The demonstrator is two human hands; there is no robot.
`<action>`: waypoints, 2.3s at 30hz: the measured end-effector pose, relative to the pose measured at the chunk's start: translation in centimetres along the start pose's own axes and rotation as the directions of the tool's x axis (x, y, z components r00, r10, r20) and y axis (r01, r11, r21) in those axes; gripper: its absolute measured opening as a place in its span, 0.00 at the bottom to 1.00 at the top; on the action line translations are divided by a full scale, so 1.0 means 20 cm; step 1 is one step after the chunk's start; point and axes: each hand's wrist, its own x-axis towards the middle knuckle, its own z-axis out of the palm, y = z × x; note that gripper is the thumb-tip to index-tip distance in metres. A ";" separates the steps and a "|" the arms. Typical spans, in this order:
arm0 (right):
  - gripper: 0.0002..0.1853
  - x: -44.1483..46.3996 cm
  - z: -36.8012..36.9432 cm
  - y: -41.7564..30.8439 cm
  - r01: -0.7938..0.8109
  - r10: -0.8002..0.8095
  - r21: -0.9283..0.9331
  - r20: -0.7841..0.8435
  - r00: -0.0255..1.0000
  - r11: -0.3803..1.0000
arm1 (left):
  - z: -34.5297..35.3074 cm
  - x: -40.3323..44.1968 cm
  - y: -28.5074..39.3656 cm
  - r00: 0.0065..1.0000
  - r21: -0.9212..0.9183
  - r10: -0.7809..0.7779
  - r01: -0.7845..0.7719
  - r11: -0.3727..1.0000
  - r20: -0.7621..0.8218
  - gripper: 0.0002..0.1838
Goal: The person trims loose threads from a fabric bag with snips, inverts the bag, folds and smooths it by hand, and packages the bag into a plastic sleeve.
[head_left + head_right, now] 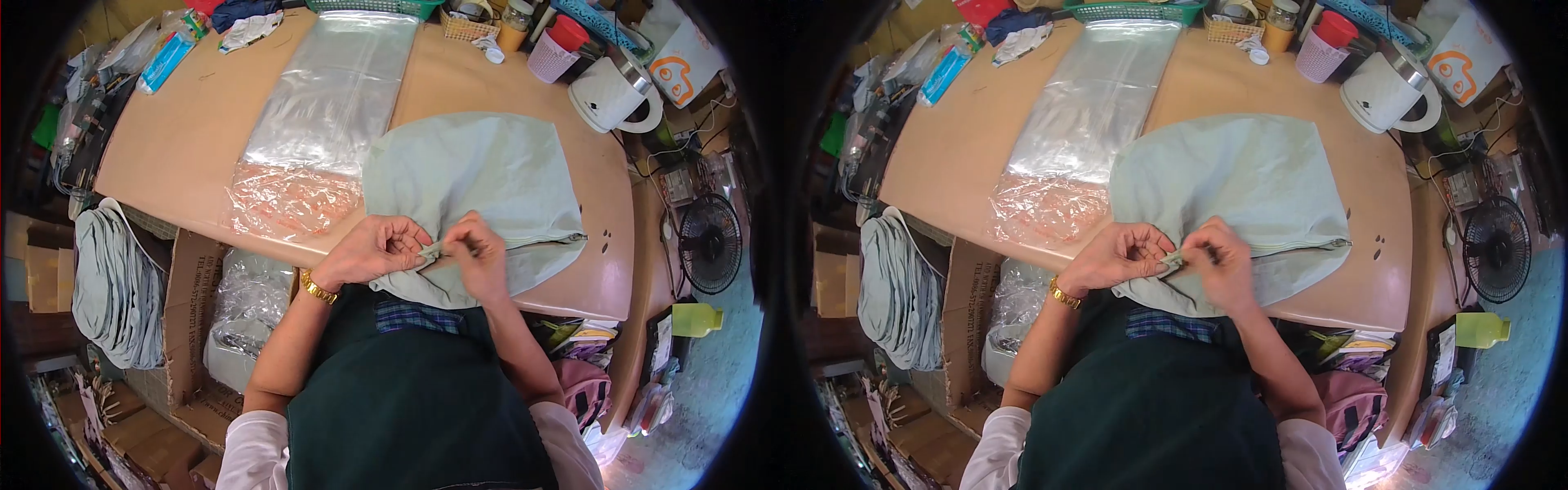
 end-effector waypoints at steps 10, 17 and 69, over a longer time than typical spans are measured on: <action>0.07 -0.03 -0.04 -0.11 -0.050 0.055 -0.115 0.037 0.998 0.992 | 0.02 0.00 0.02 1.000 0.045 -0.020 0.020 0.999 -0.011 0.11; 0.09 -0.07 0.01 -0.07 0.177 -0.154 -0.345 0.094 0.984 0.922 | 0.03 0.00 0.02 0.999 0.046 -0.017 0.018 0.999 -0.033 0.11; 0.20 -0.06 -0.26 -0.08 -0.139 0.041 -0.788 -0.142 0.989 0.600 | 0.11 -0.14 0.06 0.913 0.869 0.310 0.086 0.488 -0.264 0.22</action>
